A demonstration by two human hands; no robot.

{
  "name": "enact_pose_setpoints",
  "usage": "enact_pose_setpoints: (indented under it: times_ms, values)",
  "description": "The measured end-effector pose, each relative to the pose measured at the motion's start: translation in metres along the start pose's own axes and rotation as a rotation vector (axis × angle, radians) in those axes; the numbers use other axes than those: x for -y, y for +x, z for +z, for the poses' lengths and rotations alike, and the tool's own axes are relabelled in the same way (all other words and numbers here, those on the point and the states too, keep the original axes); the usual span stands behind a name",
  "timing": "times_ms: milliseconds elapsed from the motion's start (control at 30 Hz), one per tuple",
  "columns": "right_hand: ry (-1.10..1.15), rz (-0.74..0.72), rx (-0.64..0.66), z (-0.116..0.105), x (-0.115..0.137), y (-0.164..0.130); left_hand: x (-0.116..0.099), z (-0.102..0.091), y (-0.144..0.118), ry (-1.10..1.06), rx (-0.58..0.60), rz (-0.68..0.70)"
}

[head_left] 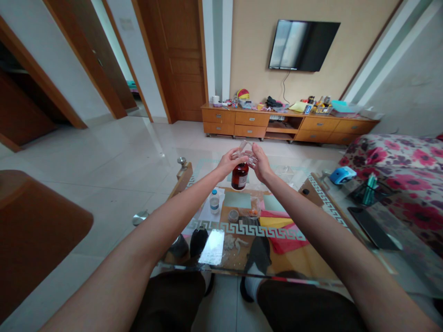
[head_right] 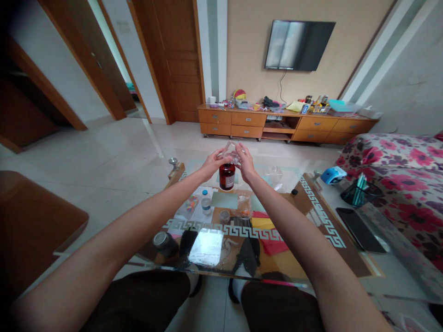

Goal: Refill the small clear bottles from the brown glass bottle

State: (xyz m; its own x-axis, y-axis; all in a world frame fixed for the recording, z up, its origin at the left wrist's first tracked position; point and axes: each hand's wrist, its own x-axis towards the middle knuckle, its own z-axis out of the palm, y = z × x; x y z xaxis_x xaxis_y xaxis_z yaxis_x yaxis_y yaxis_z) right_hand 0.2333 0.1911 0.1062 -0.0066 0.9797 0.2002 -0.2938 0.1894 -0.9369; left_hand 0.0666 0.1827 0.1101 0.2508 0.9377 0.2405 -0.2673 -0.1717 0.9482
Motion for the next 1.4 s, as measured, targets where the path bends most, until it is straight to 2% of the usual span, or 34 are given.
enact_pose_setpoints:
  times_ms: [367, 800, 1233, 1400]
  values:
    - [-0.058, -0.098, -0.002, 0.009, 0.003, -0.002, 0.013, -0.012, 0.005, -0.074, 0.089, 0.012]
    - [-0.209, -0.209, 0.063, 0.013, 0.013, -0.009, 0.021, -0.021, 0.005, -0.127, 0.118, 0.042]
    - [-0.314, -0.295, 0.131, 0.009, 0.02, -0.008, 0.014, -0.017, -0.003, -0.132, 0.11, 0.032]
    - [-0.305, -0.282, 0.126, 0.008, 0.023, -0.009, 0.014, -0.017, -0.004, -0.14, 0.109, 0.048]
